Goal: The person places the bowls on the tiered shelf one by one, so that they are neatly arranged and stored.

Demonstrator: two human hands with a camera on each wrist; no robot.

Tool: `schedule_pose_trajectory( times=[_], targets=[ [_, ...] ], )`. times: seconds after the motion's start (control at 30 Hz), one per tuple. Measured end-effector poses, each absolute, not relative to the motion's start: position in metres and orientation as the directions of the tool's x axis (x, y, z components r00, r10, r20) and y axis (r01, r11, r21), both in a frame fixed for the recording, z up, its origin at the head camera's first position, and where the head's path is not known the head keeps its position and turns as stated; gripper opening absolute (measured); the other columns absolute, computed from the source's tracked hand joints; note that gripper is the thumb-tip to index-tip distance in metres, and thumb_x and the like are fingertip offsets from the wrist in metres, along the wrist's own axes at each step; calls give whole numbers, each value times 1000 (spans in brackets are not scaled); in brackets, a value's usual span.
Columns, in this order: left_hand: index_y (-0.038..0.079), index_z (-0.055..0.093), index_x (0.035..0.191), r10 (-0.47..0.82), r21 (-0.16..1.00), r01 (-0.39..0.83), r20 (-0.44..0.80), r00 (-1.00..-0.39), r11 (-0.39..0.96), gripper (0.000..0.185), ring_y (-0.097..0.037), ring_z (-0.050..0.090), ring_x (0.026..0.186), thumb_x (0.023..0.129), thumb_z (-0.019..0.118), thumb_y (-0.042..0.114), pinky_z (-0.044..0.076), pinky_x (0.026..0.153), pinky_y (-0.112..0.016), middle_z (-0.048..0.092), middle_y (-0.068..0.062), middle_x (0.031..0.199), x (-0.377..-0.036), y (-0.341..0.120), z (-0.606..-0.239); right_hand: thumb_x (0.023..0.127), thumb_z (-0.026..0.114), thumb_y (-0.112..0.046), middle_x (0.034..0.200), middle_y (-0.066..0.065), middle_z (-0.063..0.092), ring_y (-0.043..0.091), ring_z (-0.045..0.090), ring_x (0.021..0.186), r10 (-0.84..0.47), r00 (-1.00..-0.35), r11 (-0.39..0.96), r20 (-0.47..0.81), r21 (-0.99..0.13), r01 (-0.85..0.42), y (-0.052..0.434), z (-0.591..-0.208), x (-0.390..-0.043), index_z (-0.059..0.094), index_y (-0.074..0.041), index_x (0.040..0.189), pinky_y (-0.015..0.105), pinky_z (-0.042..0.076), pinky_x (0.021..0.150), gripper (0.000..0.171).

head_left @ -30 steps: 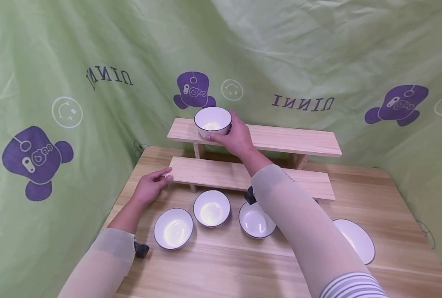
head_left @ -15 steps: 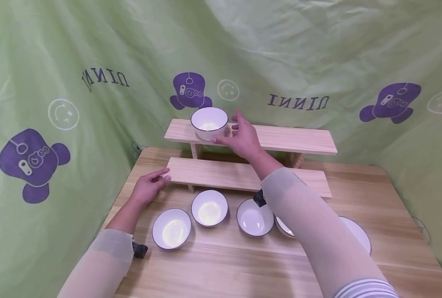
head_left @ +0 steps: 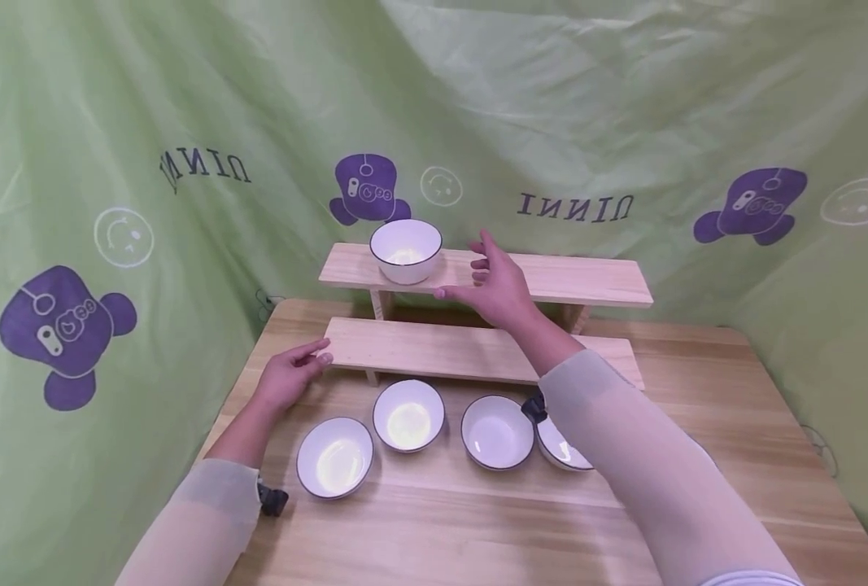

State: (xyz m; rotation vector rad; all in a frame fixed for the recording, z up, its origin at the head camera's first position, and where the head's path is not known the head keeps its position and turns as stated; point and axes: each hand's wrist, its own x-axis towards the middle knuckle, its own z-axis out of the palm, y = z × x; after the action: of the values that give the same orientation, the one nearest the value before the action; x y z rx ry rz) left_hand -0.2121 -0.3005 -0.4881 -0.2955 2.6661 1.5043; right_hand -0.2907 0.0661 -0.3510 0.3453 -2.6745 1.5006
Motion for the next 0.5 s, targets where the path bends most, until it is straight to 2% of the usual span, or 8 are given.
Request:
schedule_pose_trajectory(
  times=[0.23, 0.33, 0.5],
  targets=[
    [32, 55, 136, -127, 839, -201, -158, -979, 506, 62, -27, 52, 117, 82, 67, 59, 43, 98, -43, 56, -9, 131, -206, -302, -487, 55, 87, -59, 146, -2, 42, 18, 51, 122, -174, -970, 461, 169, -856, -232, 84, -352, -274, 9, -25, 156, 33, 46, 99, 132],
    [33, 55, 136, -123, 837, -201, -160, -979, 509, 62, -27, 53, 118, 82, 66, 60, 43, 100, -44, 56, -9, 133, -205, -302, -487, 59, 88, -54, 146, -4, 42, 18, 52, 122, -178, -970, 443, 165, -867, -228, 91, -354, -268, 11, -26, 156, 33, 46, 99, 127],
    [33, 54, 137, -118, 842, -197, -159, -980, 502, 63, -27, 53, 117, 81, 67, 60, 43, 100, -44, 57, -10, 132, -207, -299, -486, 59, 86, -57, 146, -6, 41, 19, 52, 123, -168, -973, 444, 156, -869, -216, 107, -355, -256, 13, -26, 156, 36, 46, 100, 125]
  ],
)
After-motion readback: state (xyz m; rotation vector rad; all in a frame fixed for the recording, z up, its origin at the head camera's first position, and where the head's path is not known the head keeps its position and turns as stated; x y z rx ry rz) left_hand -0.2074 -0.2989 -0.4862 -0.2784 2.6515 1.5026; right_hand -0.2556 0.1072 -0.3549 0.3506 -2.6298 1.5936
